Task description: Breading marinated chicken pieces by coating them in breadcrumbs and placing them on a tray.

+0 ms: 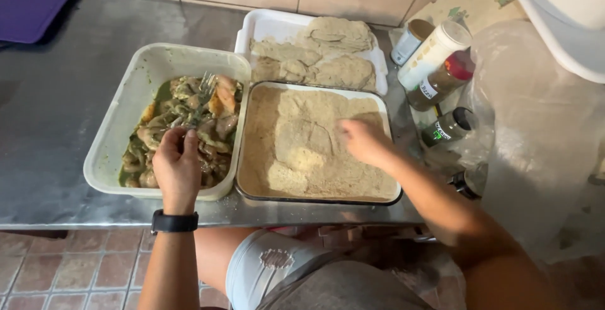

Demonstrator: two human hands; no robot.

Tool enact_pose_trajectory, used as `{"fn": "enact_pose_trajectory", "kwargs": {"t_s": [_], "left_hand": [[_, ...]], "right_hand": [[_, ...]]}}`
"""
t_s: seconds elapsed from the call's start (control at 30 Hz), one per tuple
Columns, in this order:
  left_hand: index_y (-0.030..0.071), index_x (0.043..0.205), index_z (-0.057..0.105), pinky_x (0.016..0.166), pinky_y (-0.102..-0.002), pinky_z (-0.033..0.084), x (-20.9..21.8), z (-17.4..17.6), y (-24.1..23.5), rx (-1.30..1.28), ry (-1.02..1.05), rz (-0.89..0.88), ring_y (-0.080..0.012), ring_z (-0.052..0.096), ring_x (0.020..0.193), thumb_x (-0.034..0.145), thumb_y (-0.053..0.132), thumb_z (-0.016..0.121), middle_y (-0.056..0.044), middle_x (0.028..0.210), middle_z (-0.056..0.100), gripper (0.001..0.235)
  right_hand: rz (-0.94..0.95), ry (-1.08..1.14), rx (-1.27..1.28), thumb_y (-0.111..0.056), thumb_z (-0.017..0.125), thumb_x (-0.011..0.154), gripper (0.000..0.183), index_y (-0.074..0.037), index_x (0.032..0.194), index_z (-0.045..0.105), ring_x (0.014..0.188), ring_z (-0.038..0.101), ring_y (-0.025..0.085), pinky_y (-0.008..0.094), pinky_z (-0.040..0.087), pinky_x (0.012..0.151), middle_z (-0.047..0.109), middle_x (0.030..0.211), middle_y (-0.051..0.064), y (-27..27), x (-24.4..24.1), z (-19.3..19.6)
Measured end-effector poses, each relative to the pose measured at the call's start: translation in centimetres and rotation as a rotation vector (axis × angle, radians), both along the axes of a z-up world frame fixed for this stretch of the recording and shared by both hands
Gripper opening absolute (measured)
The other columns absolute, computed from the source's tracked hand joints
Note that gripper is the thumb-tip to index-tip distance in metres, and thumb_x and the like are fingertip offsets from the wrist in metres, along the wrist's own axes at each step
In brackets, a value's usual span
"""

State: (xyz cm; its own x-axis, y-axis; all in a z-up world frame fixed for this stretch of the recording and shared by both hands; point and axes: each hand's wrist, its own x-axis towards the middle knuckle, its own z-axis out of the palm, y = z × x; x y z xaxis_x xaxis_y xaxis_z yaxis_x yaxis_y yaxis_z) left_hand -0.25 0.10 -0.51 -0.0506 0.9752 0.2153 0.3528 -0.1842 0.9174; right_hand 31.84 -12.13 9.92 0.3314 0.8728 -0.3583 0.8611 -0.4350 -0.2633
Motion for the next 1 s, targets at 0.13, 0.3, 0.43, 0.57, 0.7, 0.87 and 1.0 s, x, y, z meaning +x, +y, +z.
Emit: {"fn": "enact_pose_trajectory", "kwargs": {"t_s": [0.13,0.3,0.43,0.57,0.7,0.87,1.0], "left_hand": [[0.003,0.116,0.072,0.073,-0.043,0.052,0.0,-0.2,0.2,0.008,-0.034,-0.007,-0.0257,0.066,0.079,0.110,0.021,0.064,-0.014,0.083,0.070,0.021],[0.004,0.114,0.072,0.073,-0.044,0.052,0.1,0.3,-0.3,-0.007,0.010,0.012,-0.0286,0.068,0.081,0.109,0.022,0.065,-0.014,0.082,0.071,0.020],[0.006,0.114,0.072,0.074,-0.042,0.052,0.2,0.6,-0.3,-0.011,-0.012,0.013,-0.0253,0.067,0.081,0.108,0.021,0.065,-0.013,0.083,0.070,0.018],[0.005,0.115,0.072,0.074,-0.041,0.052,0.3,0.9,-0.1,-0.015,-0.014,0.019,-0.0266,0.069,0.083,0.107,0.021,0.066,-0.014,0.085,0.071,0.019],[0.003,0.115,0.072,0.076,-0.042,0.053,0.3,1.3,-0.2,-0.021,-0.028,0.026,-0.0258,0.068,0.083,0.106,0.020,0.065,-0.016,0.086,0.072,0.020],[0.008,0.114,0.073,0.076,-0.041,0.053,0.5,1.5,-0.3,-0.062,0.038,0.050,-0.0255,0.070,0.085,0.105,0.024,0.065,-0.012,0.085,0.073,0.020],[0.010,0.114,0.073,0.077,-0.044,0.053,0.5,0.9,-0.1,-0.078,0.029,0.072,-0.0292,0.071,0.089,0.104,0.026,0.066,-0.012,0.087,0.074,0.020]], "right_hand": [[-0.162,-0.165,-0.055,-0.008,0.053,0.098,0.042,0.003,0.138,0.059,0.123,0.064,0.040,0.055,0.055,0.096,0.066,0.127,0.028,-1.2,9.7,-11.0],[-0.205,0.167,-0.008,-0.009,0.050,0.100,0.050,-0.001,0.149,0.050,0.133,0.058,0.037,0.052,0.051,0.105,0.060,0.141,0.025,-0.1,5.1,-9.1],[-0.197,0.170,0.654,0.002,0.057,0.093,0.035,0.008,0.127,0.059,0.066,0.072,0.035,0.044,0.063,0.054,0.052,0.111,0.026,5.6,8.9,-13.1],[-0.126,-0.026,0.249,-0.038,0.047,0.101,0.042,-0.023,0.137,0.062,0.127,0.062,0.032,0.049,0.048,0.109,0.068,0.132,0.009,8.8,7.3,-8.7],[-0.085,0.371,0.099,-0.072,0.034,0.101,0.075,-0.013,0.128,0.072,0.138,0.054,0.035,0.053,0.040,0.115,0.064,0.140,0.015,12.0,3.0,-6.9],[0.197,0.046,0.207,-0.063,0.039,0.102,0.067,-0.009,0.118,0.074,0.125,0.061,0.038,0.049,0.045,0.110,0.071,0.124,0.019,16.0,1.0,-10.0],[0.288,0.203,-0.005,-0.069,0.027,0.099,0.076,-0.014,0.112,0.079,0.132,0.057,0.037,0.047,0.040,0.116,0.071,0.128,0.016,18.1,0.1,-10.0]]}}
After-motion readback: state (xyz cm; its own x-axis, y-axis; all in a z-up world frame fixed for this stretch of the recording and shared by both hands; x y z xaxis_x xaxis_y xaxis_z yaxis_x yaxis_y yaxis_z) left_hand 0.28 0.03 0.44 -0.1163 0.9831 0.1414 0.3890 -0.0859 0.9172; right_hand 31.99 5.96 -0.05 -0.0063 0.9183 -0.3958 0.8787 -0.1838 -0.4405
